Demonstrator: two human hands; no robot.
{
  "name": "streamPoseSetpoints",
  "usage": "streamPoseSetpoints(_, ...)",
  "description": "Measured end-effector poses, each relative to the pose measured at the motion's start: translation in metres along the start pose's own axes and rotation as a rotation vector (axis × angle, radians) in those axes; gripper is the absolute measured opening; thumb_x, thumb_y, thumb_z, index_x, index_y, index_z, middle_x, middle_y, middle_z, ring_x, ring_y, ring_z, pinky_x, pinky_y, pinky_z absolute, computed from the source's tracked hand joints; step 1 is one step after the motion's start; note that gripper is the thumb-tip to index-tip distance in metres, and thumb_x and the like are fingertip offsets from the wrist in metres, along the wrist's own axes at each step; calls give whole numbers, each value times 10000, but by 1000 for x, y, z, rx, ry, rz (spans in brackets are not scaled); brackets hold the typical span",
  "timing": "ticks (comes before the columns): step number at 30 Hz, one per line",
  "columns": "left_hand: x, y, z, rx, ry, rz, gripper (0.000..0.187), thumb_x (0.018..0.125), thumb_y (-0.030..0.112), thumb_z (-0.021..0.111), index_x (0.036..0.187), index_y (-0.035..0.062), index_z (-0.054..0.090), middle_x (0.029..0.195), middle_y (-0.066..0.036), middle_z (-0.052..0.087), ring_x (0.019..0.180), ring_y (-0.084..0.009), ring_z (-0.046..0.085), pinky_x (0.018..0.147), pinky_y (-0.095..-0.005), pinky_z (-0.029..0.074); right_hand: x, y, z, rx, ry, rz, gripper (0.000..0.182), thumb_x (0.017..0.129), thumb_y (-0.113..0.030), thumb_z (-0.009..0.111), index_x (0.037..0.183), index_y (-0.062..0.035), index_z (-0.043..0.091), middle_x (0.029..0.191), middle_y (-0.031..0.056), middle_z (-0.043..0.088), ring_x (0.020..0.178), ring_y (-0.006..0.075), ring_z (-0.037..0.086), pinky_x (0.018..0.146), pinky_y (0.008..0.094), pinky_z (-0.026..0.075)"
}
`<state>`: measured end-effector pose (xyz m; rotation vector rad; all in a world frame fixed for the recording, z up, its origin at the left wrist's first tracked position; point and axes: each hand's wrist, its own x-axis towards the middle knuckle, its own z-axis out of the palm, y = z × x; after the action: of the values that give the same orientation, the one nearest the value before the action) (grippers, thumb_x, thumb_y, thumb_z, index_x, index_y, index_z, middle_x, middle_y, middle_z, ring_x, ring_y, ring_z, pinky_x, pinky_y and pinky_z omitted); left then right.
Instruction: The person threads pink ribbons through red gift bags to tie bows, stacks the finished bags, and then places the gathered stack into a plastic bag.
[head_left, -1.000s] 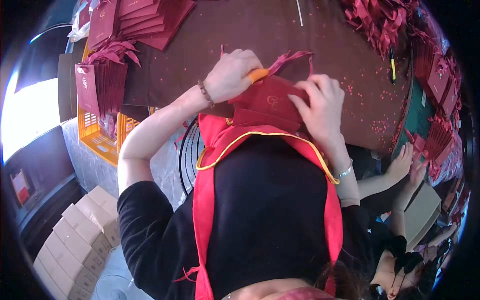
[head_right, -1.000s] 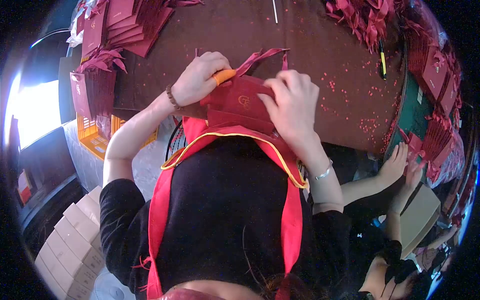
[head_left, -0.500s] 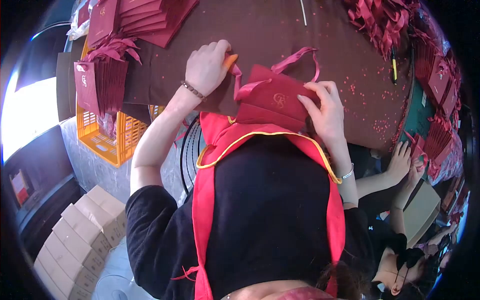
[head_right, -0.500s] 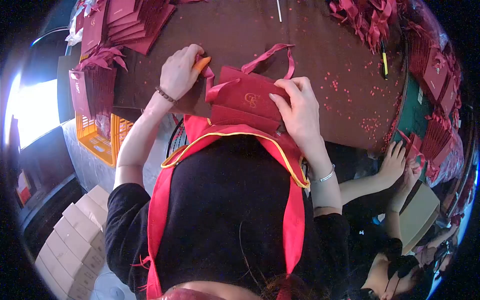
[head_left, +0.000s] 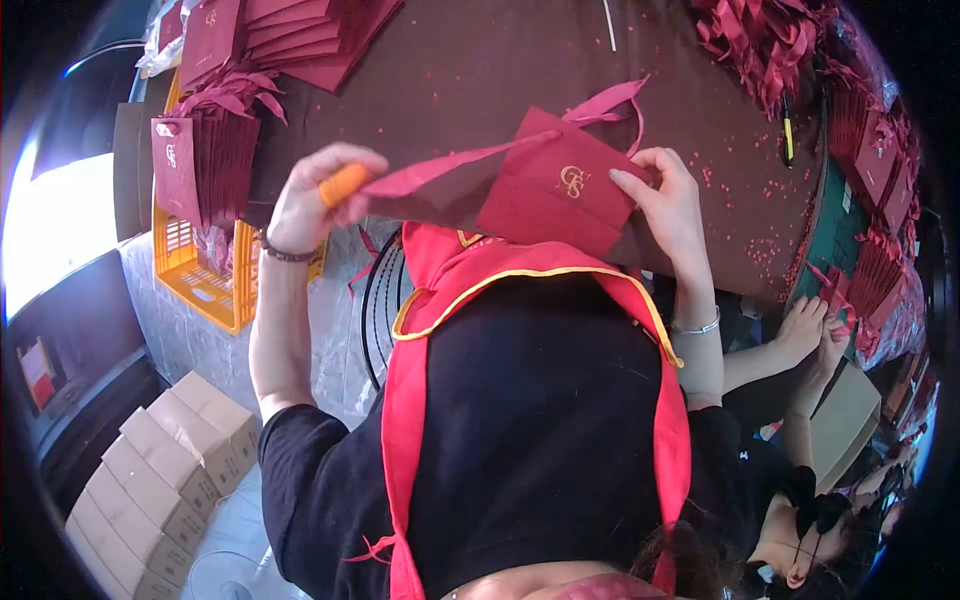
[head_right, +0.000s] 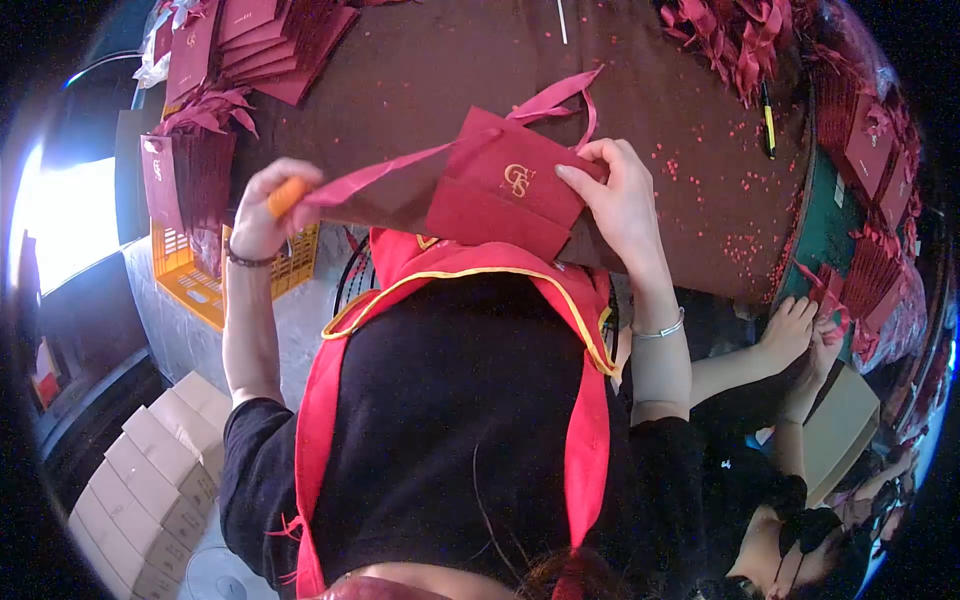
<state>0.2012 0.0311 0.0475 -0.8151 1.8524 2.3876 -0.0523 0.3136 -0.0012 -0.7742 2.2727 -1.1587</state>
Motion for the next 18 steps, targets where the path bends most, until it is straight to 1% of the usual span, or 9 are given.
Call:
streamPoseSetpoints(3,-6,1,22,-267,-391,147,274,919,154,498,1059,-67,580,841,-141,648,737,-175,635,680,-255,498,7,-1,3,22,9,-29,272,723,-174,731,881,0,593,825,100,562,727,191,563,665,299,444)
streamPoseSetpoints(4,-3,0,24,-291,-465,172,304,876,89,559,1113,-101,542,1006,-199,629,924,-243,633,840,-339,487,8,-2,4,7,6,-46,270,721,-173,732,877,-1,592,820,100,561,729,194,563,668,300,446)
streamPoseSetpoints(6,-4,15,51,-314,-503,202,358,814,-29,600,1155,-96,517,1081,-193,605,1024,-241,598,910,-338,453,8,-4,4,-11,9,-62,268,719,-172,732,873,-2,591,816,100,560,731,197,563,671,300,447)
streamPoseSetpoints(8,2,25,69,-27,-269,191,341,785,-66,628,1114,-62,538,1031,-157,634,994,-201,613,866,-278,472,7,-10,4,-101,-17,-125,217,769,-134,697,873,22,587,824,47,523,728,105,543,644,237,445)
streamPoseSetpoints(9,9,27,78,121,-158,179,300,798,-45,629,1087,-53,548,1013,-145,644,976,-180,620,834,-251,480,5,-14,5,-69,16,-141,241,733,-164,716,862,-6,588,821,99,556,738,203,560,671,305,448)
streamPoseSetpoints(12,28,28,93,364,27,153,130,811,38,656,924,-2,605,880,-43,655,782,-93,610,671,-205,473,0,-17,12,-82,1,-197,234,741,-161,706,872,-6,590,824,100,549,726,218,557,661,316,447)
streamPoseSetpoints(13,38,20,100,560,143,477,110,786,79,686,842,19,612,785,-31,627,715,-119,586,638,-243,477,-3,-22,13,-75,-20,-194,239,747,-159,698,894,-3,593,825,104,545,719,230,555,656,324,447)
streamPoseSetpoints(15,50,23,108,831,191,777,156,752,107,710,796,13,594,745,-51,604,724,-174,585,636,-280,480,-8,-24,17,-44,-39,-160,246,748,-160,694,911,-4,594,823,105,542,715,228,553,649,322,445)
streamPoseSetpoints(18,58,10,123,761,85,559,155,758,127,690,822,39,579,747,-69,604,739,-220,590,642,-303,479,-11,-29,14,-37,-84,-141,255,757,-151,683,946,-8,589,817,103,545,695,207,548,640,318,444)
